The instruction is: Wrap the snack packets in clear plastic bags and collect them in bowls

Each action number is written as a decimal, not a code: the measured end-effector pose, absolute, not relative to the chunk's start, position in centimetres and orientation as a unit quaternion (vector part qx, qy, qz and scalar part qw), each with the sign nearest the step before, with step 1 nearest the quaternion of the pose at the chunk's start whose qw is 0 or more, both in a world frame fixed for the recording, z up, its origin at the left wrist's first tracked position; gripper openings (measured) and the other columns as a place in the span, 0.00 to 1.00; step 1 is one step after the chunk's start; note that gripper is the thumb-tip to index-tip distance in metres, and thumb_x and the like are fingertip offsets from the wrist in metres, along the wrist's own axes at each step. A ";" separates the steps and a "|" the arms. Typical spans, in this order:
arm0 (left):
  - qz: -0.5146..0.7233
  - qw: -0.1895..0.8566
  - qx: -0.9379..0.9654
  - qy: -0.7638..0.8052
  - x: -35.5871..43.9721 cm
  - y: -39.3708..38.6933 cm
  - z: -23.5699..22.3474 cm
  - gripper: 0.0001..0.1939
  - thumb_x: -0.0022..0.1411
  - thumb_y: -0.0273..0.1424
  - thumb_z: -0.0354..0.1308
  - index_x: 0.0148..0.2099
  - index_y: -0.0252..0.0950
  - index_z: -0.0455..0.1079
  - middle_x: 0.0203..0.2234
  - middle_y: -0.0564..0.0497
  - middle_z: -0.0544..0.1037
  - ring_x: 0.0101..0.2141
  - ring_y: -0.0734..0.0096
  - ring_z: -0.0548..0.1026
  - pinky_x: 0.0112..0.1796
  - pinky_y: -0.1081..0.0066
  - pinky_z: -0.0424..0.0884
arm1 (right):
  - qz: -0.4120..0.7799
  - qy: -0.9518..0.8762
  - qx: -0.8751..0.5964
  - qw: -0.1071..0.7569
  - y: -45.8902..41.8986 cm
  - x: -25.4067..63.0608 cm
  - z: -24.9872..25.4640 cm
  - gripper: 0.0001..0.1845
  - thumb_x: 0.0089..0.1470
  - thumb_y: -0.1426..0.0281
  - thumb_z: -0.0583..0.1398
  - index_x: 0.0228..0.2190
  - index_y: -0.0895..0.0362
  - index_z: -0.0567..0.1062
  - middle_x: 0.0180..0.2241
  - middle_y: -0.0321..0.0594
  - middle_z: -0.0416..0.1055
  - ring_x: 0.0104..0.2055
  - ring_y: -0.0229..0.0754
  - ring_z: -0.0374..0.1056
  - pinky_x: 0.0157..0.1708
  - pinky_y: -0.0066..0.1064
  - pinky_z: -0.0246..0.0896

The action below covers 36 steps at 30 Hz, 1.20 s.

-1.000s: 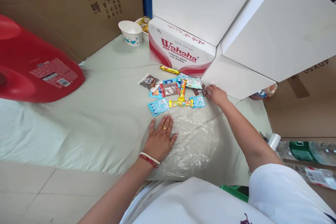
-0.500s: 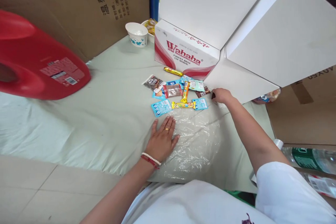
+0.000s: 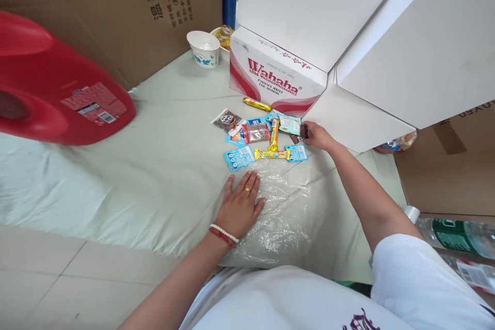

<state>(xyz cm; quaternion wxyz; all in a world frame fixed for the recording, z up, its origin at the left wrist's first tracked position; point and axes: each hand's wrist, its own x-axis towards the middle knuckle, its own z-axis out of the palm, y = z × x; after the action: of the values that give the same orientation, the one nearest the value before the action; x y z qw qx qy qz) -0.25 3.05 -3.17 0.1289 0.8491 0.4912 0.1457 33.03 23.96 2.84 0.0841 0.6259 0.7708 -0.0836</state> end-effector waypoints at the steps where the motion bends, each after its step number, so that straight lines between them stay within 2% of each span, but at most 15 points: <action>1: 0.146 0.129 0.848 0.492 -0.3 3.1 -3.2 0.30 0.74 0.41 0.44 0.72 0.34 0.58 0.70 0.40 0.59 0.70 0.52 0.58 0.69 0.40 0.43 | -0.076 0.759 0.638 0.108 23.9 33.4 2.9 0.35 0.51 0.68 0.63 0.60 0.62 0.68 0.51 0.51 0.75 0.46 0.49 0.70 0.42 0.32 0.60; 3: 0.147 0.130 0.846 0.495 -0.3 3.1 -3.3 0.30 0.74 0.40 0.44 0.72 0.34 0.58 0.70 0.40 0.59 0.70 0.52 0.58 0.69 0.40 0.42 | -0.072 0.745 0.648 0.142 23.4 34.3 3.2 0.27 0.52 0.69 0.63 0.54 0.60 0.73 0.48 0.49 0.76 0.44 0.49 0.71 0.41 0.32 0.60; 4: 0.148 0.131 0.846 0.495 -0.3 3.1 -3.3 0.30 0.74 0.40 0.44 0.72 0.34 0.58 0.70 0.40 0.59 0.70 0.52 0.58 0.69 0.41 0.41 | -0.069 0.740 0.651 0.152 23.0 34.8 3.4 0.26 0.52 0.69 0.63 0.54 0.60 0.73 0.48 0.49 0.76 0.45 0.49 0.71 0.41 0.32 0.60; 7: 0.150 0.134 0.846 0.494 -0.3 3.1 -3.3 0.30 0.74 0.41 0.44 0.72 0.34 0.59 0.71 0.40 0.59 0.70 0.52 0.57 0.69 0.41 0.41 | -0.050 0.714 0.673 0.188 21.7 36.0 4.1 0.31 0.51 0.70 0.64 0.57 0.61 0.70 0.49 0.53 0.76 0.47 0.53 0.72 0.41 0.34 0.61; 9: 0.150 0.137 0.846 0.493 -0.3 3.1 -3.3 0.30 0.74 0.41 0.44 0.72 0.34 0.59 0.71 0.40 0.59 0.70 0.53 0.57 0.69 0.41 0.41 | -0.032 0.692 0.689 0.213 20.9 36.5 4.6 0.29 0.52 0.70 0.64 0.56 0.62 0.72 0.48 0.58 0.75 0.46 0.56 0.73 0.40 0.36 0.62; 11: 0.148 0.138 0.846 0.493 -0.3 3.1 -3.2 0.30 0.74 0.40 0.44 0.72 0.33 0.59 0.71 0.40 0.59 0.70 0.52 0.58 0.69 0.40 0.41 | -0.017 0.684 0.693 0.227 20.7 36.5 4.9 0.27 0.53 0.69 0.64 0.55 0.61 0.73 0.51 0.60 0.73 0.47 0.58 0.73 0.40 0.38 0.63; 14: 0.144 0.135 0.847 0.494 -0.2 3.1 -3.1 0.30 0.74 0.40 0.45 0.72 0.32 0.58 0.70 0.39 0.59 0.70 0.52 0.58 0.69 0.39 0.40 | -0.017 0.714 0.657 0.239 21.2 35.5 4.9 0.31 0.52 0.67 0.65 0.58 0.54 0.71 0.57 0.56 0.69 0.50 0.56 0.72 0.41 0.37 0.64; 16: 0.142 0.132 0.847 0.494 -0.2 3.1 -3.2 0.30 0.74 0.40 0.44 0.72 0.33 0.57 0.71 0.39 0.58 0.70 0.52 0.58 0.69 0.40 0.39 | -0.026 0.732 0.636 0.245 21.8 34.8 4.8 0.30 0.51 0.66 0.66 0.56 0.54 0.73 0.53 0.53 0.72 0.49 0.56 0.72 0.41 0.36 0.64; 18: 0.143 0.130 0.848 0.493 -0.2 3.1 -3.3 0.30 0.74 0.40 0.44 0.73 0.33 0.57 0.71 0.40 0.57 0.70 0.53 0.57 0.69 0.40 0.40 | -0.030 0.741 0.628 0.237 22.4 34.2 4.8 0.27 0.52 0.65 0.65 0.55 0.53 0.74 0.51 0.50 0.74 0.49 0.54 0.72 0.40 0.34 0.63; 21: 0.145 0.127 0.849 0.492 -0.3 3.1 -3.5 0.30 0.74 0.41 0.43 0.73 0.36 0.56 0.71 0.42 0.57 0.70 0.54 0.57 0.69 0.42 0.41 | -0.029 0.787 0.591 0.171 23.1 34.0 4.8 0.28 0.55 0.64 0.62 0.58 0.50 0.72 0.56 0.45 0.72 0.51 0.51 0.71 0.42 0.32 0.63; 24: 0.148 0.125 0.847 0.495 -0.3 3.1 -3.5 0.30 0.74 0.42 0.43 0.73 0.37 0.56 0.71 0.43 0.58 0.70 0.54 0.57 0.69 0.42 0.41 | -0.051 0.834 0.540 0.104 23.9 33.9 4.3 0.30 0.54 0.66 0.63 0.59 0.50 0.71 0.59 0.42 0.71 0.54 0.50 0.70 0.46 0.32 0.63; 28: 0.149 0.131 0.846 0.494 -0.3 3.1 -3.5 0.30 0.74 0.42 0.43 0.73 0.36 0.56 0.71 0.42 0.58 0.70 0.54 0.57 0.69 0.41 0.41 | -0.106 0.830 0.538 0.101 24.7 33.2 3.5 0.36 0.52 0.66 0.65 0.63 0.53 0.68 0.59 0.43 0.71 0.56 0.50 0.69 0.50 0.33 0.62; 31: 0.153 0.132 0.847 0.492 -0.3 3.1 -3.5 0.30 0.74 0.42 0.44 0.73 0.37 0.57 0.71 0.42 0.58 0.70 0.53 0.58 0.69 0.41 0.41 | -0.087 0.794 0.587 0.135 24.5 32.6 3.6 0.33 0.53 0.64 0.64 0.60 0.53 0.69 0.56 0.44 0.74 0.52 0.50 0.71 0.45 0.31 0.62; 36: 0.165 0.133 0.843 0.495 -0.2 3.0 -3.6 0.30 0.74 0.42 0.44 0.73 0.38 0.58 0.70 0.42 0.59 0.70 0.53 0.58 0.69 0.42 0.42 | -0.031 0.758 0.628 0.176 20.6 32.5 6.7 0.19 0.54 0.59 0.62 0.45 0.56 0.76 0.42 0.48 0.79 0.40 0.49 0.72 0.33 0.31 0.56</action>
<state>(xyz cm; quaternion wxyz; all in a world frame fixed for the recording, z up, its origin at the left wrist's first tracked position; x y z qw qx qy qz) -0.23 3.05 -3.62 0.1330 0.8425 0.4952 0.1651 32.55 20.61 6.72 0.1758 0.6278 0.7577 -0.0313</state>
